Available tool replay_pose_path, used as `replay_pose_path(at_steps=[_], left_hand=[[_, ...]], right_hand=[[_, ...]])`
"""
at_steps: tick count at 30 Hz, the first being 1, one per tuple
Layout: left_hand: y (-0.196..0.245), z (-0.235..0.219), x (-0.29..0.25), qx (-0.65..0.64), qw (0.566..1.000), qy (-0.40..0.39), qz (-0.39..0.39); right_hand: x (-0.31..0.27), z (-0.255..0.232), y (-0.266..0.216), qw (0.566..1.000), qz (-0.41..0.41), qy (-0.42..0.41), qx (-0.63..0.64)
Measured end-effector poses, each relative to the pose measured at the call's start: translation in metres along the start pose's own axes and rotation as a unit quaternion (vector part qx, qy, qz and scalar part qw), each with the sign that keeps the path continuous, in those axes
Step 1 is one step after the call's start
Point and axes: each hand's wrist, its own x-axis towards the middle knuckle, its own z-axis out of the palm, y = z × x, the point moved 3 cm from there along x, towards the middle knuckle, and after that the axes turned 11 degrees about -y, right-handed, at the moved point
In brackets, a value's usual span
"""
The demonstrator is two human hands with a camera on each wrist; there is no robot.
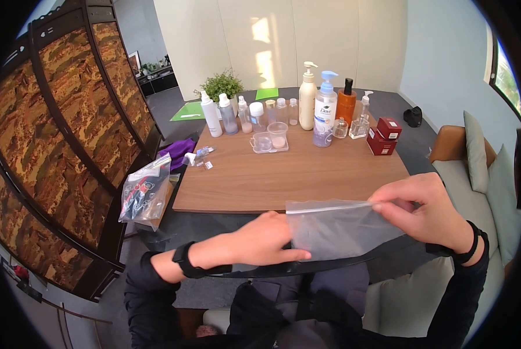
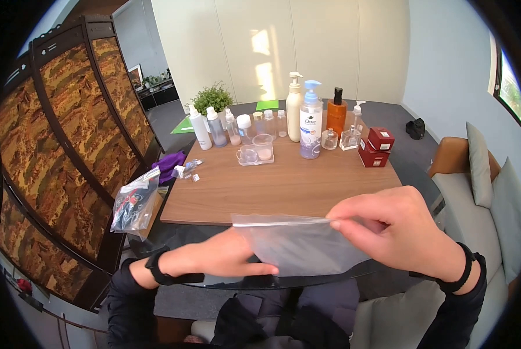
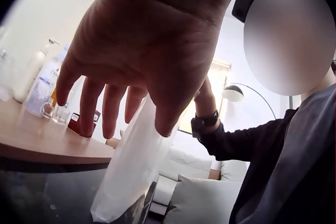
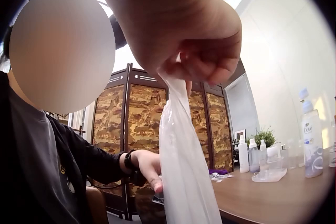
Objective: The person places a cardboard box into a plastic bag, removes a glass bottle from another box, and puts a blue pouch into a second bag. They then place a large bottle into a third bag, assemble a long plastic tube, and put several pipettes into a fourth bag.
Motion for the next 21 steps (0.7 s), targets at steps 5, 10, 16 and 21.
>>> replay_pose_path(at_steps=[5, 10, 16, 21], left_hand=[[-0.004, 0.010, 0.009, -0.010, 1.000, -0.016, -0.018], [0.004, 0.004, 0.007, -0.044, 0.999, 0.006, -0.024], [0.012, -0.009, -0.018, -0.180, 0.979, 0.077, -0.052], [0.027, -0.026, -0.046, -0.248, 0.954, 0.136, -0.102]], right_hand=[[0.008, 0.002, 0.000, 0.970, -0.100, 0.097, -0.197], [0.010, 0.003, 0.001, 0.976, -0.137, 0.078, -0.150], [0.011, 0.005, 0.005, 0.993, -0.107, 0.040, 0.017], [0.019, 0.015, 0.014, 0.979, 0.036, -0.022, 0.201]])
